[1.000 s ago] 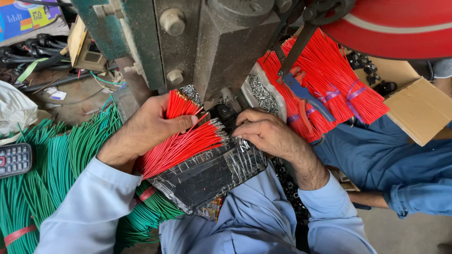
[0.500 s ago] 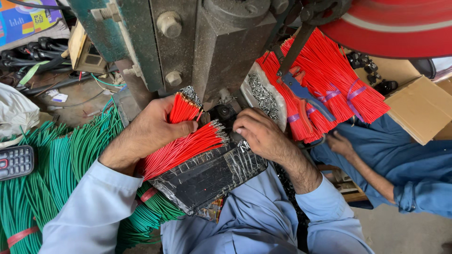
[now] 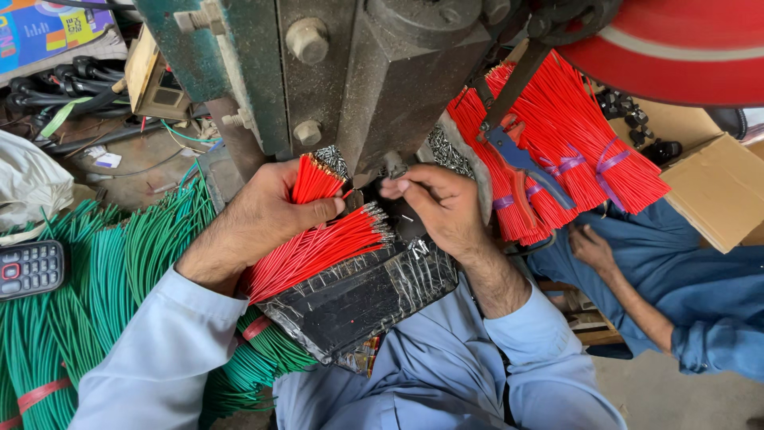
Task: The person holds a bundle of red insulated wires in one hand and picks metal terminal connectors with the other, inserting each wire end with a terminal into a crimping press and operating the machine to crimp the terminal onto the wire, placing finished wires aside and repeating the cycle.
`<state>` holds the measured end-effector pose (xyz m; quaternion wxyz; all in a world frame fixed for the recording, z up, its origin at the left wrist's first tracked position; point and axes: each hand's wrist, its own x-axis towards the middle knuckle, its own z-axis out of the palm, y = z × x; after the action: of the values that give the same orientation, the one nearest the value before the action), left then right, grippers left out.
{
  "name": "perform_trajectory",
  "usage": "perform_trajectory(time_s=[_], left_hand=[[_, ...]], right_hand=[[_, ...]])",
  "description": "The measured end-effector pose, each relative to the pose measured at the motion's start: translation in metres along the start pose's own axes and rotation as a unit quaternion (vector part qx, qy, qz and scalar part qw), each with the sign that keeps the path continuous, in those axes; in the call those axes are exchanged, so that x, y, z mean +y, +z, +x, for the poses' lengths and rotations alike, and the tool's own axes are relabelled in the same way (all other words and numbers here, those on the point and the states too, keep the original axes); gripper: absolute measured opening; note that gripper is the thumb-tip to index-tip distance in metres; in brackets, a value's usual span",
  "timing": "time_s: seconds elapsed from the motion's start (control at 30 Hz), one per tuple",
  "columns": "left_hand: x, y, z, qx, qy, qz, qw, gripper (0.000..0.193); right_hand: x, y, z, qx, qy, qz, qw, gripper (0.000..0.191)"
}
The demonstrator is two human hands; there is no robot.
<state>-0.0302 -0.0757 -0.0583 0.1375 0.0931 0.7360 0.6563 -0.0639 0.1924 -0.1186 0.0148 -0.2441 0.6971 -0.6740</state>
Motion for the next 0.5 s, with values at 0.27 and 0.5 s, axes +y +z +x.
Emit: perform_trajectory(time_s=[0.27,0.5], left_hand=[[-0.004,-0.001,0.003,0.023,0.012,0.056,0.998,0.014],[-0.006,0.001,0.004,0.013,0.018,0.034,0.999,0.015]], right_hand=[[0.006,0.023,0.009,-0.024,-0.033,-0.093,0.995,0.008],[0.019,0.021,0.013,-0.007,0.001,-0.054,0.999,0.01]])
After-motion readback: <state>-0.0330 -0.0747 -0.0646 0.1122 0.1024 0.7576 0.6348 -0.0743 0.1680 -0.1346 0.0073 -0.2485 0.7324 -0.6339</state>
